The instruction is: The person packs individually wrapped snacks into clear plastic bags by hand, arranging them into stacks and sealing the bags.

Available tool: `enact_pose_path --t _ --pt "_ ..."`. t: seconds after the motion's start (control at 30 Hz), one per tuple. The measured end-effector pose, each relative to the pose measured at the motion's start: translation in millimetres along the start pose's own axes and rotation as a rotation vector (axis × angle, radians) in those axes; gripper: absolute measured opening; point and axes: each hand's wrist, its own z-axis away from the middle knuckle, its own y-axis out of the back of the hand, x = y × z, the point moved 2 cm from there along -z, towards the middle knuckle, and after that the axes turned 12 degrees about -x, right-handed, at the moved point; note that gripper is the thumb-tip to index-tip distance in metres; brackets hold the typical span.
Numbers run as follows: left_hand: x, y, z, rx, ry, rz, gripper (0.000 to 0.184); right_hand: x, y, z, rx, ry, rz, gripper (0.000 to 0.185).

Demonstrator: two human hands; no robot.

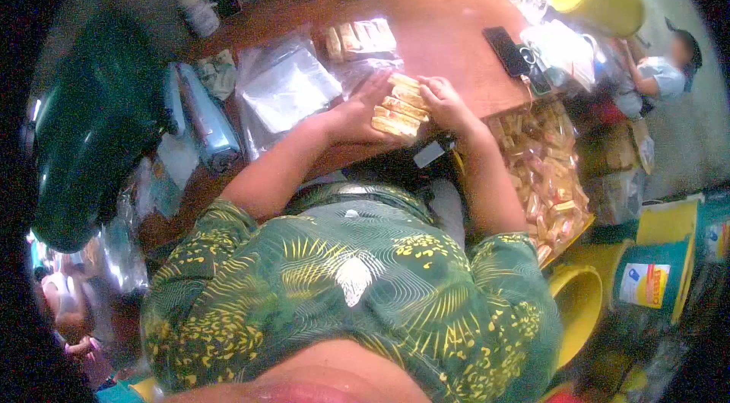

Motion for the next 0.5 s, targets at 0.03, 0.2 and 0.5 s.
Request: enact_pose_path --t 0.03,0.2,0.5 --pt "4.1 2.1 -2.8 -0.058 0.053 0.091 0.137 -6.1 -16.3 -2.7 0.158 0.003 -0.403 0.047" --pt "11.1 8.4 -7.7 -0.095 0.089 0.217 0.142 -12.1 -55.9 -1.8 0.351 0.133 -0.362 0.072" --pt "-7.0 -2.3 -13.5 -0.091 0.014 0.233 0.122 -47.8 -45.2 35.1 0.108 0.156 0.360 0.104"
